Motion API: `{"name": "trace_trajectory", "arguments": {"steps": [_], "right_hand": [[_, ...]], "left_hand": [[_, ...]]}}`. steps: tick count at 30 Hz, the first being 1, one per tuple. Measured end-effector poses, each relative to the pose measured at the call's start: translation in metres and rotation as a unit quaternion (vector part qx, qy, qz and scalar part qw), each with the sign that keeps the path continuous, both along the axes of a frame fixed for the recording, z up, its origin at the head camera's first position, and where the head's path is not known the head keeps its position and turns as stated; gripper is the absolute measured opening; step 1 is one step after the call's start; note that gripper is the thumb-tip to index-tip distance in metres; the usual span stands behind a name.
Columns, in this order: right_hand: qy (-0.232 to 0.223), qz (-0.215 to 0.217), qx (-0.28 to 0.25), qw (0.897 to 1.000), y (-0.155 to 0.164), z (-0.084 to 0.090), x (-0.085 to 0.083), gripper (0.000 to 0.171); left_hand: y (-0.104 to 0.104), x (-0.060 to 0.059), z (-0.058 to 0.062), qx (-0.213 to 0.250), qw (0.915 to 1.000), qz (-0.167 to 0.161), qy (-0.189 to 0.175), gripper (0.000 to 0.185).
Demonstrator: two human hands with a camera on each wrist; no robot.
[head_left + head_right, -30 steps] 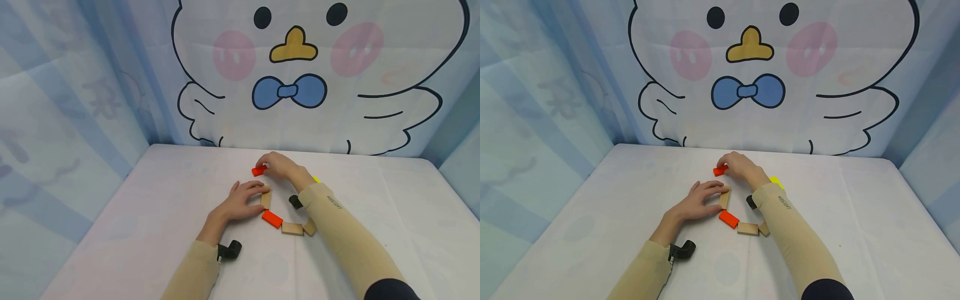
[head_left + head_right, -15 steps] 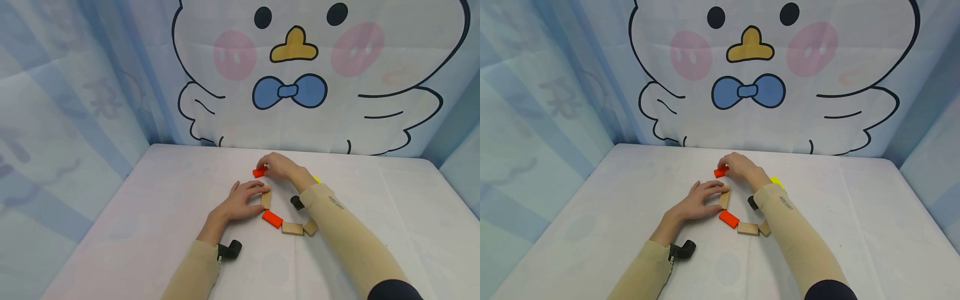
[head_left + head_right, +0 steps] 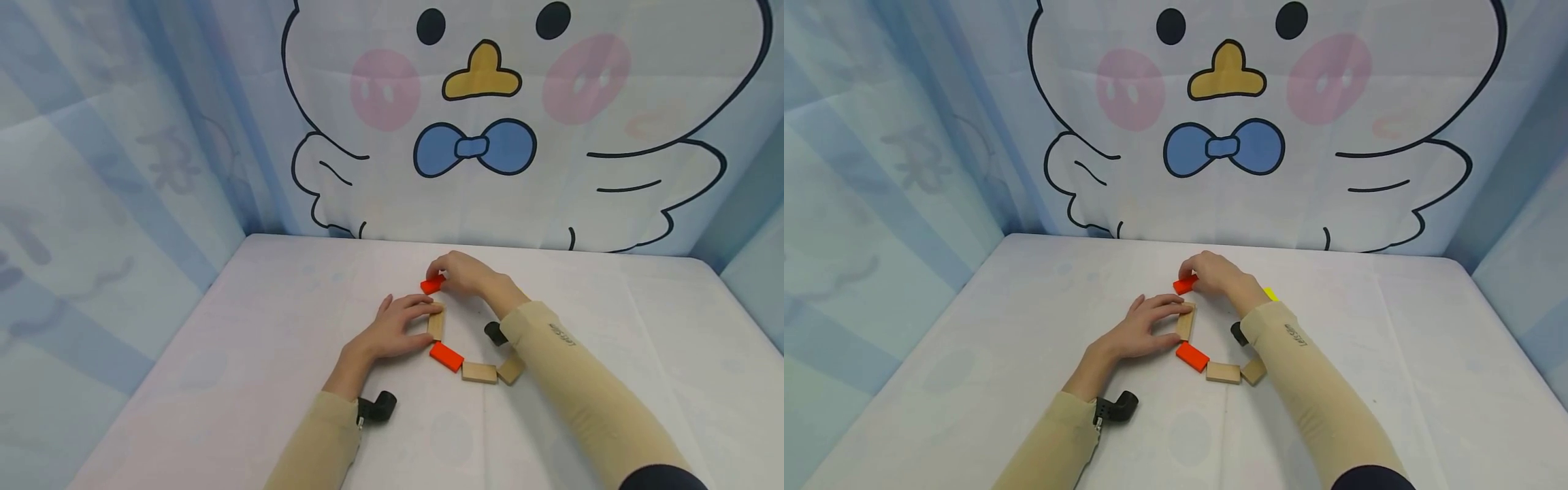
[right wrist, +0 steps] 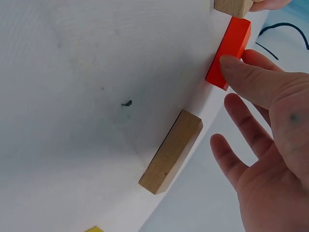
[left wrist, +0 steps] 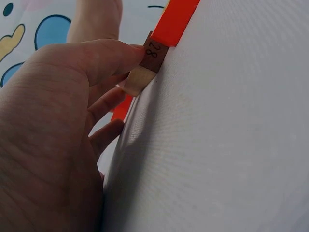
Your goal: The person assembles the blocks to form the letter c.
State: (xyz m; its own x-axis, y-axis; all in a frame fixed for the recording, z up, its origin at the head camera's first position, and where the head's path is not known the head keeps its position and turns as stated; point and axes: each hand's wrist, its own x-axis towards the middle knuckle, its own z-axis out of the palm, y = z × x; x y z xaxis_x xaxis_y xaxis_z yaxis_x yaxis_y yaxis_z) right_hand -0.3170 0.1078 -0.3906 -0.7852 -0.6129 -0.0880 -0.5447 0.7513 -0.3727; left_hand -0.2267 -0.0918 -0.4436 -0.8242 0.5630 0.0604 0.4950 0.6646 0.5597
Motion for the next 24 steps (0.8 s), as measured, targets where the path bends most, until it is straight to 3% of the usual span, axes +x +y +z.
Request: {"name": "trace_trajectory", "arguments": {"steps": [9, 24], "right_hand": [[0.002, 0.015, 0.016, 1.000, 0.0058, 0.0018, 0.0021, 0.021], [-0.009, 0.001, 0.060, 0.998, 0.0066, 0.0081, 0.0044, 0.025]], "left_hand": [[0.0006, 0.0008, -0.0005, 0.005, 1.0000, 0.002, -0.005, 0.051], [0.0001, 0.0011, 0.0000, 0.008, 1.0000, 0.000, -0.003, 0.051]]}}
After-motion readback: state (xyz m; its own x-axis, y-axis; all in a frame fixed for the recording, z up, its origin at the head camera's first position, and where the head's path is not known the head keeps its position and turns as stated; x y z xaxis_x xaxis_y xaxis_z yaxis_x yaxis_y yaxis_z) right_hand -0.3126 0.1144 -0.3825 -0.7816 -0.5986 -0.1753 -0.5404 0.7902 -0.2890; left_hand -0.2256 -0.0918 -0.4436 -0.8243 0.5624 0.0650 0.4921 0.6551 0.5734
